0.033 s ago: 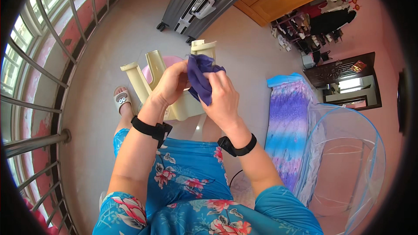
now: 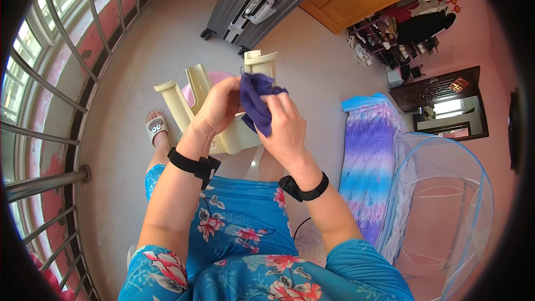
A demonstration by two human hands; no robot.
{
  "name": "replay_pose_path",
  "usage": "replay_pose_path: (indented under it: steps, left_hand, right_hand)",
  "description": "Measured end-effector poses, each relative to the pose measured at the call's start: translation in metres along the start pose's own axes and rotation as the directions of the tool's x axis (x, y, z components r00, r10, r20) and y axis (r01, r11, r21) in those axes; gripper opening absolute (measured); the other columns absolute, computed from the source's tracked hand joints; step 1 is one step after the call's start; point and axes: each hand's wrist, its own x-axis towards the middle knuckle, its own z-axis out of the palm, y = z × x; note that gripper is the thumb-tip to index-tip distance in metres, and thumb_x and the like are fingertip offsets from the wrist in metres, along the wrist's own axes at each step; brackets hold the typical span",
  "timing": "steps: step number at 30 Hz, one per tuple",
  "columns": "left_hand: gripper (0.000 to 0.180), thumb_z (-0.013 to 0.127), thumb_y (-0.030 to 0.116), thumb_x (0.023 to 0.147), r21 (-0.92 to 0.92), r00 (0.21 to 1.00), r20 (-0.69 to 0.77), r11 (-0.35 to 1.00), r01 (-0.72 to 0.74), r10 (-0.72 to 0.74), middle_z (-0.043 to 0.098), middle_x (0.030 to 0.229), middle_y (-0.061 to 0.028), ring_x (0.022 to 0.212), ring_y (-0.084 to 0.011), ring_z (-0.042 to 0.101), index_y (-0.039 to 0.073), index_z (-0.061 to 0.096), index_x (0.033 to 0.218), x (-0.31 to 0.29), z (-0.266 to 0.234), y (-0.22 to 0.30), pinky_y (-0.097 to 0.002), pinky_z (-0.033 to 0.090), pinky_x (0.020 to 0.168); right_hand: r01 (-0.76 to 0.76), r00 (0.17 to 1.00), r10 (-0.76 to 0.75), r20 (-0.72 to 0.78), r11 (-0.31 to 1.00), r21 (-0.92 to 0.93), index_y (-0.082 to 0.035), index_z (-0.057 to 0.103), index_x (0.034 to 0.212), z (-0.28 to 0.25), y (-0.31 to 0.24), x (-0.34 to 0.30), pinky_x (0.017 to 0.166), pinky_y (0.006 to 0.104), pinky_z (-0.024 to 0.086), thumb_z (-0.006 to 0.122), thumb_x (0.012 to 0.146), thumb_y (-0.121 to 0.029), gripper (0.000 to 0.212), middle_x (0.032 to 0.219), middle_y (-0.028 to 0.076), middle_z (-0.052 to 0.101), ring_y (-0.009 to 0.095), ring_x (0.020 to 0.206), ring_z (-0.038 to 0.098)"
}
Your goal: The person wipes a small plastic stool with a purple cloth, cleaning the legs and underside while rotating the stool. The stool is then placed upright on the floor.
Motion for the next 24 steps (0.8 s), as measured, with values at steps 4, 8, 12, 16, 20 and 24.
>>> replay_pose_path:
  steps: [4,8,12,16,20,24]
  left_hand:
    - [0.063,0.040,0.053,0.101,0.048,0.992,0.096,0.996,0.073,-0.077,0.073,0.110,-0.0088,0.100,-0.0192,0.067,0.000,0.067,0.121,0.006,0.000,0.000,-0.0314,0.049,0.092]
    - [0.074,0.037,0.065,0.101,0.018,0.983,0.155,0.995,0.100,-0.102,0.073,0.108,-0.0084,0.096,-0.0201,0.068,0.001,0.067,0.120,0.012,-0.005,0.004,-0.0315,0.051,0.091]
    - [0.086,0.031,0.076,0.099,0.081,0.980,0.168,0.992,0.093,-0.105,0.070,0.122,-0.0069,0.110,-0.0205,0.065,0.003,0.063,0.131,0.008,0.001,0.010,-0.0344,0.048,0.099]
    - [0.081,0.032,0.077,0.099,0.048,0.991,-0.083,0.994,-0.099,0.103,0.061,0.137,-0.0088,0.126,-0.0209,0.059,0.013,0.055,0.143,0.003,0.015,0.004,-0.0426,0.044,0.109]
    - [0.081,0.033,0.075,0.100,0.042,0.999,-0.047,0.999,-0.002,0.004,0.066,0.127,-0.0082,0.117,-0.0200,0.062,0.008,0.059,0.136,0.007,0.004,0.010,-0.0399,0.046,0.105]
    - [0.078,0.037,0.068,0.102,-0.025,0.996,0.084,0.999,-0.021,0.023,0.070,0.118,-0.0137,0.111,-0.0224,0.065,-0.002,0.063,0.126,0.015,-0.008,-0.001,-0.0369,0.047,0.106]
  right_hand:
    - [-0.033,0.987,0.027,0.159,0.999,0.038,-0.010,0.062,0.106,-0.013,0.003,-0.020,0.075,0.0450,0.054,0.079,0.069,-0.006,0.041,0.100,0.008,0.058,0.033,0.095,0.064]
    - [-0.095,0.994,0.105,-0.013,0.945,0.312,-0.004,0.065,0.112,-0.029,0.010,-0.011,0.082,0.0404,0.055,0.077,0.075,-0.006,0.039,0.108,0.013,0.061,0.034,0.101,0.064]
    - [0.126,0.963,-0.086,-0.255,0.981,0.145,-0.008,0.065,0.125,-0.018,0.001,0.023,0.091,0.0429,0.052,0.075,0.074,-0.003,0.052,0.116,0.010,0.059,0.033,0.106,0.059]
    - [0.117,0.987,-0.126,-0.104,0.989,-0.094,-0.013,0.063,0.131,0.010,-0.012,0.042,0.090,0.0427,0.052,0.077,0.074,-0.008,0.059,0.117,0.007,0.056,0.031,0.104,0.056]
    - [0.019,0.999,-0.018,0.033,1.000,-0.020,-0.011,0.063,0.129,0.012,-0.008,0.015,0.086,0.0431,0.051,0.079,0.072,-0.009,0.058,0.109,0.008,0.057,0.031,0.101,0.056]
    - [0.031,0.999,-0.031,0.024,0.999,0.024,-0.010,0.063,0.128,0.010,-0.006,-0.018,0.082,0.0428,0.051,0.079,0.072,-0.010,0.058,0.105,0.009,0.058,0.032,0.099,0.056]
